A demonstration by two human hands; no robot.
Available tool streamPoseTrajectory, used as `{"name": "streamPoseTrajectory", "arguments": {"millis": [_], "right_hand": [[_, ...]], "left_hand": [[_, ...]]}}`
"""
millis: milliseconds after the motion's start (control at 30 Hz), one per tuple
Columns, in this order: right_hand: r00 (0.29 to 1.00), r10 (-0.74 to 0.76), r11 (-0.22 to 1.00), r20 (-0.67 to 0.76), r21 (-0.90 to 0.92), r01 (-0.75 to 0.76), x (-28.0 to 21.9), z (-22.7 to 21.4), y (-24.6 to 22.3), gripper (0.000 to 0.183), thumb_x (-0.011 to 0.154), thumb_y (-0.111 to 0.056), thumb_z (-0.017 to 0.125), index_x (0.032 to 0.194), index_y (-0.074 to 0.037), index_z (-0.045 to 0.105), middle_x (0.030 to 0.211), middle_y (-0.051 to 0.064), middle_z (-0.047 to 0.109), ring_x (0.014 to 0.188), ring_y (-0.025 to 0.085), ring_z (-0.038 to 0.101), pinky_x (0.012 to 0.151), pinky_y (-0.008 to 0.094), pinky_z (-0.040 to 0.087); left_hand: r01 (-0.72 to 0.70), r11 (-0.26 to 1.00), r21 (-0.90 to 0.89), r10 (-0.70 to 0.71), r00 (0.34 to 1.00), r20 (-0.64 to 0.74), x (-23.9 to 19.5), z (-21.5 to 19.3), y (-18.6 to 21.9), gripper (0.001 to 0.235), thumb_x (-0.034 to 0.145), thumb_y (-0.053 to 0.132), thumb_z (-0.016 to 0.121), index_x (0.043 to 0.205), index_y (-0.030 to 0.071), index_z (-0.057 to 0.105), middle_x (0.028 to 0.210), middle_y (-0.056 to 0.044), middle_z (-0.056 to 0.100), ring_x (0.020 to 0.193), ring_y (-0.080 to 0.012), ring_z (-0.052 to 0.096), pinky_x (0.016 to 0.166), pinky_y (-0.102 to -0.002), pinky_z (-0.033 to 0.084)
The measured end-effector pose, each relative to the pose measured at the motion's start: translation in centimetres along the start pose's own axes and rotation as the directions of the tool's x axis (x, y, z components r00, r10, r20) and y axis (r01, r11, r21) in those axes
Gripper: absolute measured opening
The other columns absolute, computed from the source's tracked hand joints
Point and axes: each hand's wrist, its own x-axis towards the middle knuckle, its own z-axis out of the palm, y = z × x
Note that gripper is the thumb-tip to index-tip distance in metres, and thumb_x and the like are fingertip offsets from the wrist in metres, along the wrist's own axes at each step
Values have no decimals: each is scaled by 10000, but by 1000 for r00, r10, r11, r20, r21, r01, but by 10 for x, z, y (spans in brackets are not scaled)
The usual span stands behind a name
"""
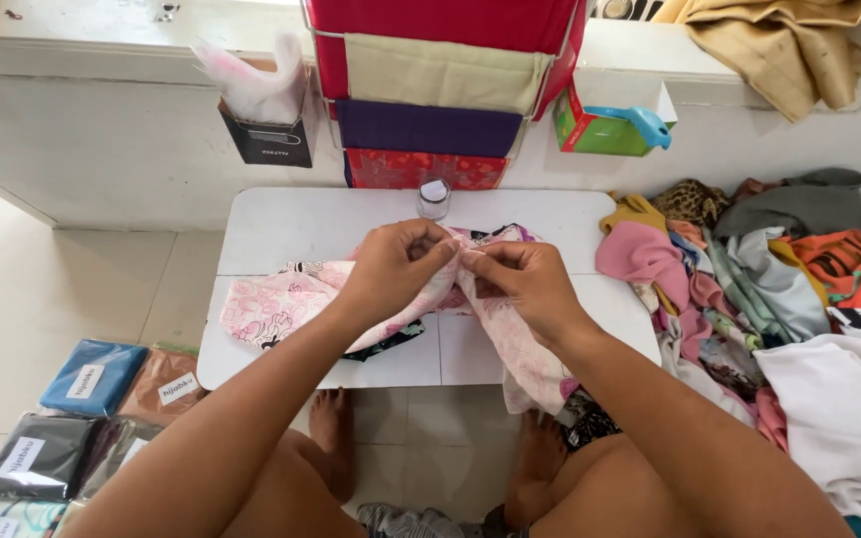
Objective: The person uses a lint roller to clean a folded piece of fabric, then places it into a clear plastic bag and seals it. They then pick up a larger floral-patterned cloth, unfold it, and fold it neatly on the table.
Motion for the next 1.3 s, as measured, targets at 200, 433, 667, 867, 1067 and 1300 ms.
{"name": "streamPoseTrajectory", "arguments": {"millis": [200, 433, 667, 867, 1067, 1300], "right_hand": [[1000, 5, 999, -18, 44, -4, 3, 4, 3, 126, 881, -105, 805, 941, 5, 795, 725, 85, 726, 634, 138, 723, 639, 289, 643], [1000, -6, 997, -15, 77, 7, 3, 4, 7, 103, 892, -103, 797, 917, -3, 792, 729, 73, 728, 639, 120, 718, 645, 266, 631], [1000, -15, 993, -18, 120, 17, 8, 1, 14, 113, 895, -118, 806, 911, -10, 781, 729, 66, 718, 631, 124, 715, 643, 277, 630], [1000, -4, 989, -19, 148, 7, 18, -9, 29, 146, 899, -143, 816, 909, -9, 758, 731, 64, 700, 651, 145, 729, 670, 304, 639], [999, 41, 988, -5, 149, -40, 11, -7, 21, 129, 907, -128, 792, 918, -2, 765, 744, 74, 718, 681, 162, 749, 698, 333, 653], [998, 53, 990, -27, 135, -49, 9, -10, 18, 130, 904, -118, 788, 942, 7, 783, 744, 84, 716, 700, 192, 757, 723, 374, 657]], "left_hand": [[57, 997, -59, -59, 998, -17, 5, 8, -11, 160, 947, 254, 695, 905, 126, 783, 651, 13, 684, 582, -79, 597, 556, -236, 496], [45, 984, -174, -24, 993, 117, -7, 1, 3, 255, 794, 148, 861, 1004, 55, 750, 799, -38, 743, 768, -110, 664, 748, -249, 577], [18, 984, -176, -7, 998, 65, -6, 3, -2, 122, 872, 155, 810, 968, 83, 785, 764, -20, 736, 734, -67, 661, 692, -226, 585], [16, 992, -123, -13, 1000, 23, -4, 2, -9, 120, 916, 186, 768, 995, 102, 801, 750, -33, 741, 689, -77, 655, 654, -227, 573], [7, 993, -121, -4, 1000, 20, -9, 6, 3, 137, 879, 177, 773, 995, 103, 772, 751, -29, 743, 713, -83, 666, 678, -230, 581], [-51, 998, -41, 51, 999, -13, -9, 8, 8, 112, 875, 166, 793, 975, 117, 809, 794, -68, 778, 800, -157, 748, 704, -287, 620]]}}
